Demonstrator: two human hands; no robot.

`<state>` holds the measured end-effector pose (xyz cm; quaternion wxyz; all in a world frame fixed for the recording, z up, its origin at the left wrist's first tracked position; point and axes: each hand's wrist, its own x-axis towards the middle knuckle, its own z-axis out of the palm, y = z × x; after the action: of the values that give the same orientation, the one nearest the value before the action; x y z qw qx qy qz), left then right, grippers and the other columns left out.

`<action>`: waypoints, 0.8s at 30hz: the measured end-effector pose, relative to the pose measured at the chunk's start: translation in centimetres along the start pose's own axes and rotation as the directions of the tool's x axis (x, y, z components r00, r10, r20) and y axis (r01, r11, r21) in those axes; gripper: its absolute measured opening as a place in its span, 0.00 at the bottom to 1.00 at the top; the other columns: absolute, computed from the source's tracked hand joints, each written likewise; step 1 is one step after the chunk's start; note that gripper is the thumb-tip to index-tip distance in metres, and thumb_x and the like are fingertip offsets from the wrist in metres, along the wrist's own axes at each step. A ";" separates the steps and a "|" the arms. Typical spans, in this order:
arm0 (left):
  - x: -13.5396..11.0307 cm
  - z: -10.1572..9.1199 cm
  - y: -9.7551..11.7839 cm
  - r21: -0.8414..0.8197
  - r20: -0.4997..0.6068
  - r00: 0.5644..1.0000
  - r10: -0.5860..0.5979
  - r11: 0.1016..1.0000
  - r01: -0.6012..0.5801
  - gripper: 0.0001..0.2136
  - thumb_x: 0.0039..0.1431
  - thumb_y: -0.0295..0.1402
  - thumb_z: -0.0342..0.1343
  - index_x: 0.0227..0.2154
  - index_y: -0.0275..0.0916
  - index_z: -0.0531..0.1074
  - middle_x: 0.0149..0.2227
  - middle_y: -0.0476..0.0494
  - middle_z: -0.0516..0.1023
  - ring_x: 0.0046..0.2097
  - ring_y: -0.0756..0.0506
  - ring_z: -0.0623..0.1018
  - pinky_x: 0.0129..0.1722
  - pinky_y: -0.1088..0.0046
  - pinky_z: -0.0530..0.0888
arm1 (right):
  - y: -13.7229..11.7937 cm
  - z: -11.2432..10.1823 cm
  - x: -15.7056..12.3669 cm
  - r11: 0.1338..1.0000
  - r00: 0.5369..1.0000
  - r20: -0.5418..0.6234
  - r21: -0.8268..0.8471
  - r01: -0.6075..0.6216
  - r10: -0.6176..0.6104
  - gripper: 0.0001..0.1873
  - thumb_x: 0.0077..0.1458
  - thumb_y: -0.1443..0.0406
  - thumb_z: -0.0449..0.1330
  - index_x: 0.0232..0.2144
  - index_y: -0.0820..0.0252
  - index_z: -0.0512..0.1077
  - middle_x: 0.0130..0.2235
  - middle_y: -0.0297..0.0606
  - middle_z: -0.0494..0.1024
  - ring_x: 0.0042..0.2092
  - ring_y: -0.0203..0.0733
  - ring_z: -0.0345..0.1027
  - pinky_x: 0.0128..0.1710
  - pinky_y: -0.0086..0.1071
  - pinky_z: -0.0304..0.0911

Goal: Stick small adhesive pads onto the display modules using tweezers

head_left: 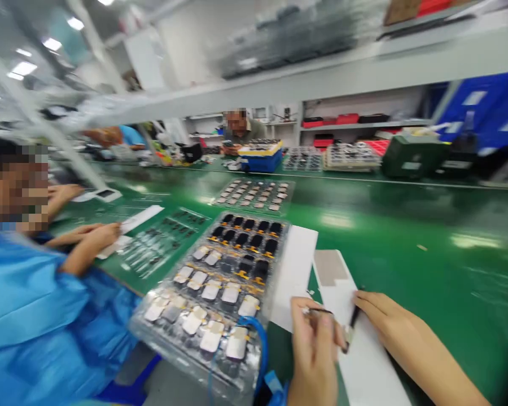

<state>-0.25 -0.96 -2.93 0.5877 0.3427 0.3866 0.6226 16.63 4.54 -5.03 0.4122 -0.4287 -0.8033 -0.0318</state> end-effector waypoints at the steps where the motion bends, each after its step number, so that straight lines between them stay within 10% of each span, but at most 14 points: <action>1: -0.1 -0.1 0.1 -0.017 -0.012 1.000 -0.009 1.000 0.009 0.21 0.62 0.58 0.55 0.37 0.45 0.61 0.22 0.53 0.68 0.21 0.52 0.61 0.21 0.77 0.61 | 0.1 -0.9 0.0 0.993 0.990 0.106 -0.050 0.104 -0.098 0.19 0.58 0.76 0.48 0.40 0.56 0.75 0.41 0.42 0.82 0.40 0.48 0.77 0.35 0.38 0.75; 7: 0.0 -0.6 0.4 -0.010 -0.088 0.990 0.107 0.994 -0.108 0.13 0.68 0.46 0.54 0.41 0.44 0.60 0.23 0.56 0.71 0.22 0.54 0.64 0.22 0.84 0.62 | -0.8 -3.1 0.7 0.996 0.970 0.244 -0.079 0.028 -0.008 0.17 0.61 0.77 0.48 0.40 0.57 0.73 0.43 0.44 0.81 0.43 0.49 0.76 0.40 0.42 0.76; 14: -0.1 -0.3 0.6 0.056 -0.044 0.997 0.062 0.997 -0.059 0.12 0.68 0.46 0.55 0.40 0.44 0.62 0.23 0.56 0.71 0.21 0.55 0.62 0.22 0.83 0.61 | -2.0 -5.5 0.6 0.960 0.957 -0.128 0.134 -0.245 0.262 0.09 0.64 0.72 0.52 0.43 0.57 0.68 0.39 0.40 0.76 0.37 0.41 0.76 0.37 0.33 0.76; 20: -0.3 0.1 0.7 0.066 -0.031 1.000 0.003 0.998 -0.001 0.13 0.68 0.47 0.54 0.37 0.42 0.63 0.23 0.54 0.71 0.22 0.54 0.63 0.23 0.81 0.61 | -2.6 -6.6 -1.9 0.530 0.755 0.008 0.707 -0.468 0.656 0.03 0.62 0.67 0.60 0.35 0.56 0.69 0.34 0.35 0.75 0.28 0.34 0.73 0.29 0.24 0.73; 24: -0.5 -0.1 0.5 0.071 -0.025 1.000 -0.010 0.997 0.011 0.14 0.70 0.47 0.52 0.37 0.42 0.63 0.23 0.53 0.71 0.23 0.53 0.64 0.24 0.81 0.61 | -3.2 -6.6 -4.3 0.497 0.766 0.049 0.734 -0.463 0.640 0.03 0.62 0.66 0.61 0.37 0.55 0.69 0.38 0.37 0.75 0.31 0.35 0.76 0.34 0.25 0.75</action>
<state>-0.52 -1.42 -2.50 0.5735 0.3535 0.4176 0.6097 19.75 -2.97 -2.68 0.6212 -0.4639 -0.5157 0.3647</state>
